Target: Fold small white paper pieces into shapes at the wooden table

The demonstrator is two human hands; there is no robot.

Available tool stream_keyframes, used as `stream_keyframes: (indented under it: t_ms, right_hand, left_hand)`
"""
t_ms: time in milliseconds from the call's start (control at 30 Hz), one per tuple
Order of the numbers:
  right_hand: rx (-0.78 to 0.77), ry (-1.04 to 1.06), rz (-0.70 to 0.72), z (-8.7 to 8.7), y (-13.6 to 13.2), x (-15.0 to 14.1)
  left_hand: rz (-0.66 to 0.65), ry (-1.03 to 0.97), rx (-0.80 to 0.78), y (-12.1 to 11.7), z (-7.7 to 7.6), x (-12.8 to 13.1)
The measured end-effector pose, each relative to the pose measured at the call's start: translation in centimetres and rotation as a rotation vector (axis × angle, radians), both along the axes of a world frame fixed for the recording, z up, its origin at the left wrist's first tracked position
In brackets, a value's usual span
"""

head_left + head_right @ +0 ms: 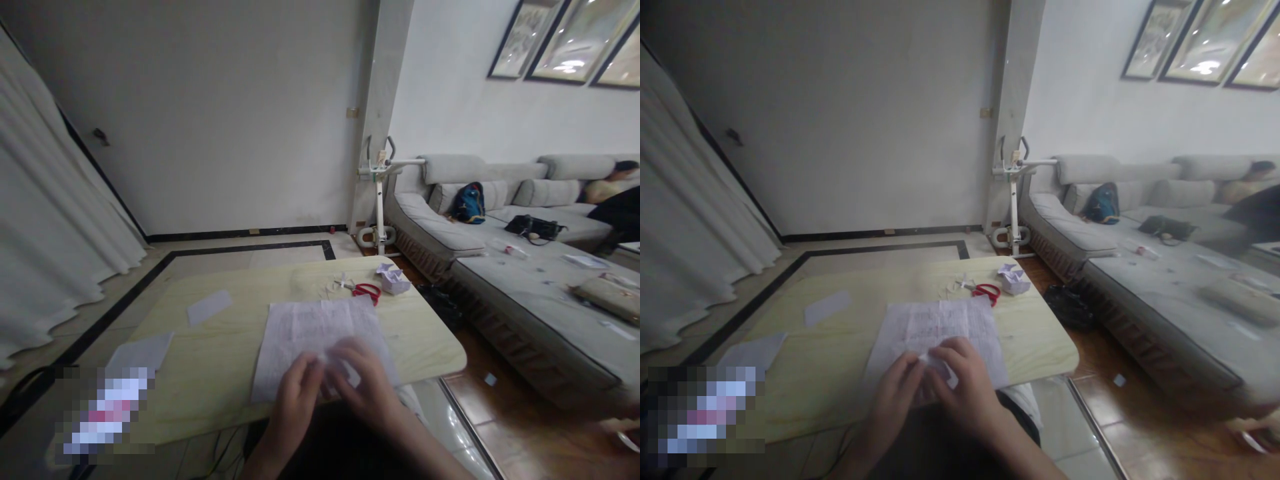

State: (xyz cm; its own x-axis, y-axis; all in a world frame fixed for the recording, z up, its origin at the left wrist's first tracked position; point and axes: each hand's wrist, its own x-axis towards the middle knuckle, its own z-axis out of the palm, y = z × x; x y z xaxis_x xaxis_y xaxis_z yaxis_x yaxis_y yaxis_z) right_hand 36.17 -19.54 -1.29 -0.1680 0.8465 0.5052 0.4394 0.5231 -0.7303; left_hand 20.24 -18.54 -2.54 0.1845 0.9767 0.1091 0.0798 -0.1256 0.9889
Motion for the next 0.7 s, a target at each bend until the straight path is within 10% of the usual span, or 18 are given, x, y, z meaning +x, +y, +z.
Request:
stream_keyframes:
  t_ms: [367,700]
  right_hand:
    - [-0.212,0.152,0.014,-0.2,0.2,-0.4]
    - [-0.643,0.826,0.227,-0.1,0.5,-1.1]
  left_hand:
    - [0.134,0.057,0.172,0.7,0.0,-0.3]
    - [0.086,-0.056,0.127,0.4,0.9,-0.8]
